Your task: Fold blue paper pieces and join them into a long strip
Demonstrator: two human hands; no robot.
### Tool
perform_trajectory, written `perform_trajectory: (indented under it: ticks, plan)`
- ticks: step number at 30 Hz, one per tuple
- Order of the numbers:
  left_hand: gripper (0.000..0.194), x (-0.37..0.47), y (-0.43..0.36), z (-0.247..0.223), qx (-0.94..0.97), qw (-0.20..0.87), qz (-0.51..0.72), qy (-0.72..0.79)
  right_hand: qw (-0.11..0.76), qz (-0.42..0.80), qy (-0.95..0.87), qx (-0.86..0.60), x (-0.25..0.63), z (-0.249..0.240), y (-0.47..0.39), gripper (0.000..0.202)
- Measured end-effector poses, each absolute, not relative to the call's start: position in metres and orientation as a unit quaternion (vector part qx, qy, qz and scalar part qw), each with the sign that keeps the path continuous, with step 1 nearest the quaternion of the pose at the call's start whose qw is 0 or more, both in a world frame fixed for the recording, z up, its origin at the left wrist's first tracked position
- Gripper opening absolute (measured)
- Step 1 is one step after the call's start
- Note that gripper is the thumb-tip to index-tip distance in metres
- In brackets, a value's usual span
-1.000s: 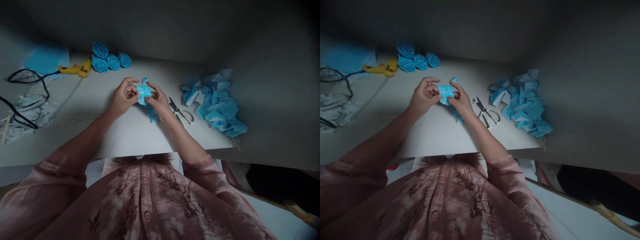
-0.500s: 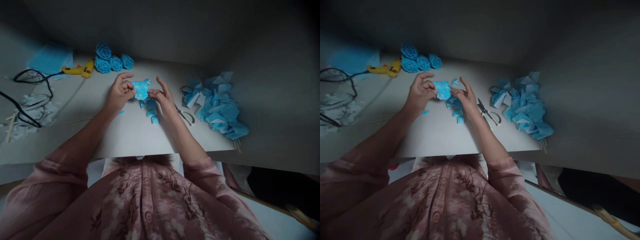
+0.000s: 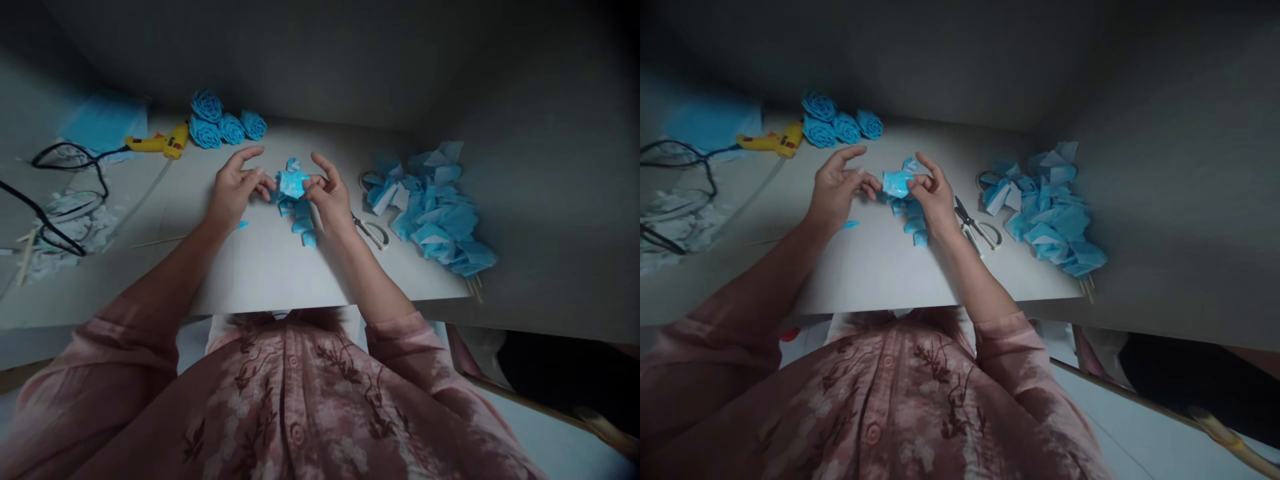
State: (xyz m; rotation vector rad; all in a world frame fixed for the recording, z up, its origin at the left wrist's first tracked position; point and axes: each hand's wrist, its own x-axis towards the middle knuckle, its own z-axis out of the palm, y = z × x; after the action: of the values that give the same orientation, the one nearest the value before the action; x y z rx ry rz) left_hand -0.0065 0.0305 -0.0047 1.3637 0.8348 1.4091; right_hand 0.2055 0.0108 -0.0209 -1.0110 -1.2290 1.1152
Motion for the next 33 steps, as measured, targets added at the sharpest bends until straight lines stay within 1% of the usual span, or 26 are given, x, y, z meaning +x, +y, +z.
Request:
perform_trajectory:
  ticks: [2, 3, 5, 7, 10, 12, 14, 17, 22, 25, 29, 33]
  plan:
    - [0.030, -0.009, 0.030, -0.001, 0.542, 0.484, 0.589, 0.354, 0.574, 0.490, -0.492, -0.434, 0.207, -0.017, 0.011, 0.086]
    - [0.031, -0.009, 0.029, 0.001, 0.541, 0.490, 0.581, 0.361, 0.579, 0.499, -0.479, -0.432, 0.207, -0.016, 0.011, 0.088]
    - [0.044, -0.009, 0.027, 0.005, 0.553, 0.521, 0.532, 0.373, 0.584, 0.516, -0.460, -0.425, 0.207, -0.015, 0.011, 0.091]
    - [0.059, -0.007, 0.022, 0.006, 0.562, 0.577, 0.455, 0.379, 0.584, 0.532, -0.452, -0.415, 0.206, -0.015, 0.011, 0.091]
    - [0.079, -0.003, 0.018, 0.002, 0.543, 0.673, 0.331, 0.378, 0.578, 0.549, -0.456, -0.396, 0.205, -0.014, 0.009, 0.085]
    - [0.088, -0.002, 0.020, -0.004, 0.520, 0.717, 0.276, 0.373, 0.573, 0.554, -0.471, -0.379, 0.204, -0.013, 0.007, 0.081]
    - [0.093, -0.005, 0.024, -0.009, 0.497, 0.736, 0.265, 0.374, 0.569, 0.553, -0.490, -0.361, 0.204, -0.010, 0.005, 0.079]
    - [0.095, -0.011, 0.035, -0.011, 0.460, 0.734, 0.318, 0.386, 0.555, 0.548, -0.519, -0.350, 0.203, -0.009, 0.002, 0.080]
    - [0.090, -0.018, 0.045, 0.000, 0.394, 0.711, 0.439, 0.382, 0.520, 0.538, -0.559, -0.358, 0.198, -0.019, 0.005, 0.082]
    - [0.078, -0.017, 0.045, 0.005, 0.367, 0.689, 0.493, 0.385, 0.500, 0.536, -0.570, -0.371, 0.194, -0.027, 0.007, 0.082]
    - [0.054, -0.014, 0.044, 0.004, 0.358, 0.663, 0.519, 0.403, 0.502, 0.542, -0.558, -0.379, 0.189, -0.031, 0.006, 0.078]
    - [0.044, -0.013, 0.042, 0.001, 0.377, 0.648, 0.524, 0.404, 0.497, 0.552, -0.542, -0.393, 0.186, -0.029, 0.004, 0.076]
